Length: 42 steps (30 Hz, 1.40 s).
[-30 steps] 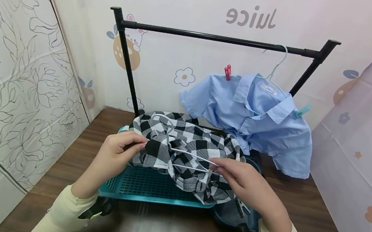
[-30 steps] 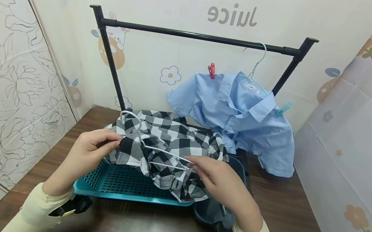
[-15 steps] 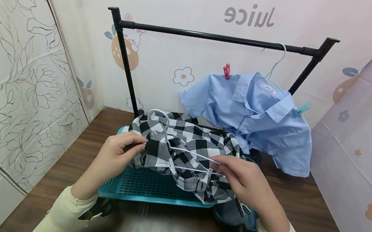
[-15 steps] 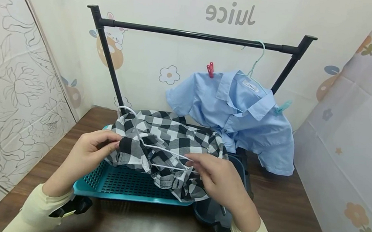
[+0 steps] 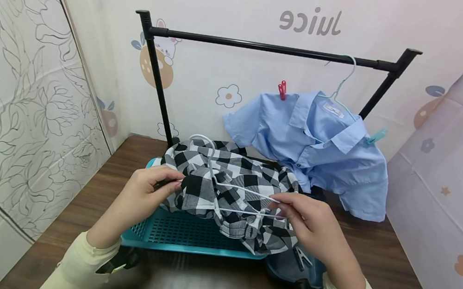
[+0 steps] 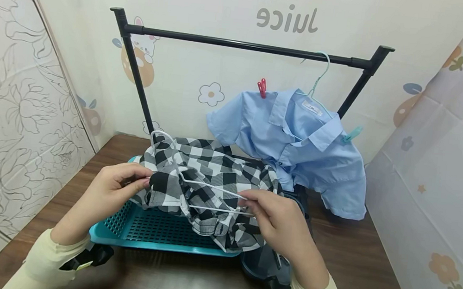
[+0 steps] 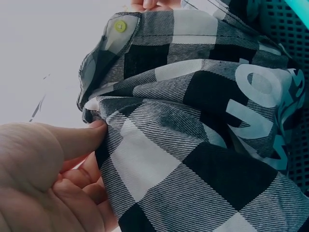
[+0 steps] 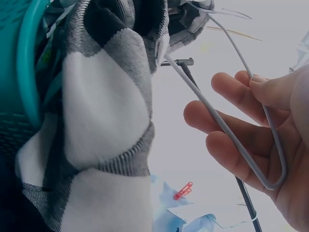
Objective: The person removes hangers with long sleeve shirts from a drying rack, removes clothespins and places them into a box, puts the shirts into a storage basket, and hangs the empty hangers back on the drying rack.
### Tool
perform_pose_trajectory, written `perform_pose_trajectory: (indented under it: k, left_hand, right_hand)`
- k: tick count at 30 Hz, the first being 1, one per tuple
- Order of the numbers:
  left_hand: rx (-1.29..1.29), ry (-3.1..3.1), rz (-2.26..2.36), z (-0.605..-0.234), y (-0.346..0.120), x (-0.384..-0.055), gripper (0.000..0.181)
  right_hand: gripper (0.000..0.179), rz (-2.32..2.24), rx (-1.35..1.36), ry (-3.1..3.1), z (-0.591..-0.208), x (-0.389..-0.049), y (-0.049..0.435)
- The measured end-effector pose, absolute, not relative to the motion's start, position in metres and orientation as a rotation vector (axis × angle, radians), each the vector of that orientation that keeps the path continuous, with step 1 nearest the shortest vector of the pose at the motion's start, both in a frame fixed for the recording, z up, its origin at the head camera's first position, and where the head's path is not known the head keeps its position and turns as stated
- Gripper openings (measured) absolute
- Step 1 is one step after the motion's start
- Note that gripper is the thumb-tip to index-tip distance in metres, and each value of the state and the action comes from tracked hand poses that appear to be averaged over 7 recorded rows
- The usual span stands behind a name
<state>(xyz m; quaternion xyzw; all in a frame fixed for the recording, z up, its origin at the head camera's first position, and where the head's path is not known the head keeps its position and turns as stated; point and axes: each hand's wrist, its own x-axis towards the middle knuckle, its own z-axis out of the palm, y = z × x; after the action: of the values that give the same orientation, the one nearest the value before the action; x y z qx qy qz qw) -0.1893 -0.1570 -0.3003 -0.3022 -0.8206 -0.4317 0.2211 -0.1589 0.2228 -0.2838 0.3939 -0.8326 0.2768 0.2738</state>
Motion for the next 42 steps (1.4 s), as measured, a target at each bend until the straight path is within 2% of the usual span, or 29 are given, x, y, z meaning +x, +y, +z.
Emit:
perform_pose_trajectory:
  k: [42]
  left_hand:
    - [-0.788, -2.44, -1.197, -0.299, -0.165, -0.192, 0.023]
  right_hand:
    - [0.048, 0.843, 0.98, -2.133, -0.263, -0.149, 0.264]
